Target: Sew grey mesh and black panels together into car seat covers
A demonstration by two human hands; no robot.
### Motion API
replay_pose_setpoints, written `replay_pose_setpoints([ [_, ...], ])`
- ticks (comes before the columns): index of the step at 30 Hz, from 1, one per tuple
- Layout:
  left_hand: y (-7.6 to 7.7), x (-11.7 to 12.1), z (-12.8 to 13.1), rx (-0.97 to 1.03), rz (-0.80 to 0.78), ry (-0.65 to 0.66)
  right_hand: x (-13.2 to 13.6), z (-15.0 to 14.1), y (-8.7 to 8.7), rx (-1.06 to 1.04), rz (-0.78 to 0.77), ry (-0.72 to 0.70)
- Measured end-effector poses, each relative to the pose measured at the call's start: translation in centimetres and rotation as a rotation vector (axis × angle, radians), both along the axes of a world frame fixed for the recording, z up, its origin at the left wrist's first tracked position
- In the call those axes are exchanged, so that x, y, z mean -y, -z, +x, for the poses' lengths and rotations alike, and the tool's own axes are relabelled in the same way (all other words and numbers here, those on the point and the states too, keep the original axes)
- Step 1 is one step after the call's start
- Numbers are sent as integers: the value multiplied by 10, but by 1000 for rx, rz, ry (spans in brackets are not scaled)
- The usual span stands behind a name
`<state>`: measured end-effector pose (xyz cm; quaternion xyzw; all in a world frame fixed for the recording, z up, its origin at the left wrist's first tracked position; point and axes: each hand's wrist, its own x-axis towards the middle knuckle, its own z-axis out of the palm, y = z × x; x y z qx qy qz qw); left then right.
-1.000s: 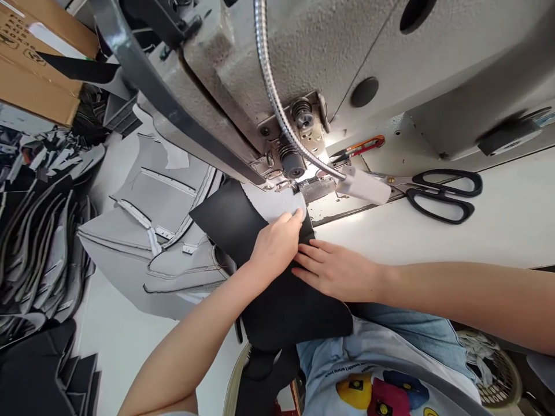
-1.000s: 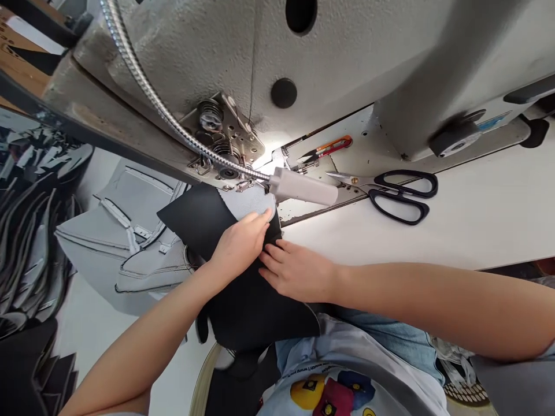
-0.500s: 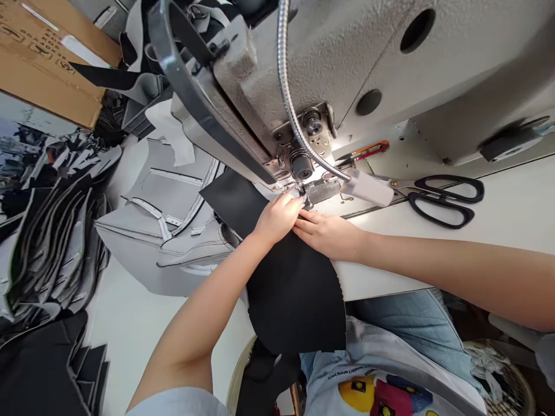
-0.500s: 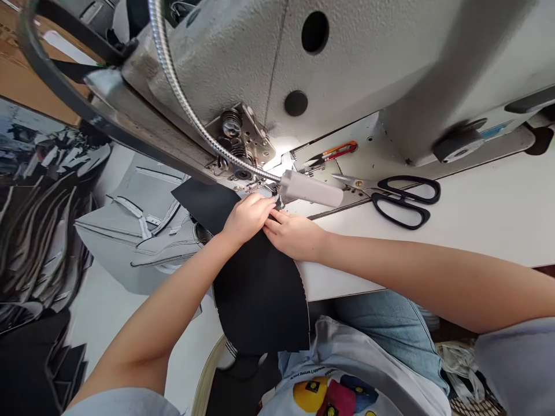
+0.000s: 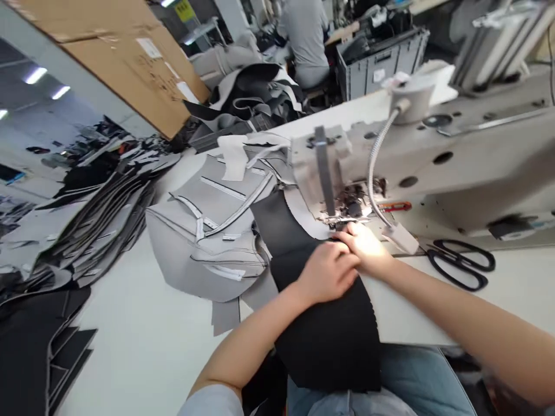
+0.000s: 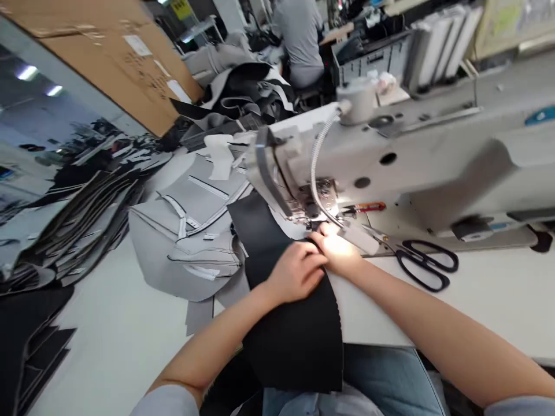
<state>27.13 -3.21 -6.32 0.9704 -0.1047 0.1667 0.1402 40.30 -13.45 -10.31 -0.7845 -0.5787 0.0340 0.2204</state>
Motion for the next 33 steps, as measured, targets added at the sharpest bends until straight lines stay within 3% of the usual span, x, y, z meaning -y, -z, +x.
replay_pose_setpoints([
  [3, 8, 15, 0, -50, 64, 187, -2, 6, 4, 53, -16, 42],
  [5, 12, 16, 0, -73, -39, 205, -1, 8, 5, 71, 0, 35],
  [7, 12, 9, 1, -85, -335, 188, -2, 10, 4, 47, 52, -4],
  [11, 8, -22, 10, -60, -1172, 11, -10, 15, -1, -11, 86, -69],
  [14, 10, -46, 22, -131, -1512, -55, -16, 17, -3, -38, 101, -35],
  [18, 20, -60, 30, -91, -1605, -60, -16, 19, 1, -137, 209, -59],
  [23, 28, -59, 34, -96, -1696, 12, -19, 19, 6, -145, 285, -13],
  [28, 28, -55, 36, -81, -1595, -39, -23, 16, 4, -99, 238, -15],
  [33, 23, -47, 37, -140, -1422, 0, -23, 7, -5, 64, 121, 16],
])
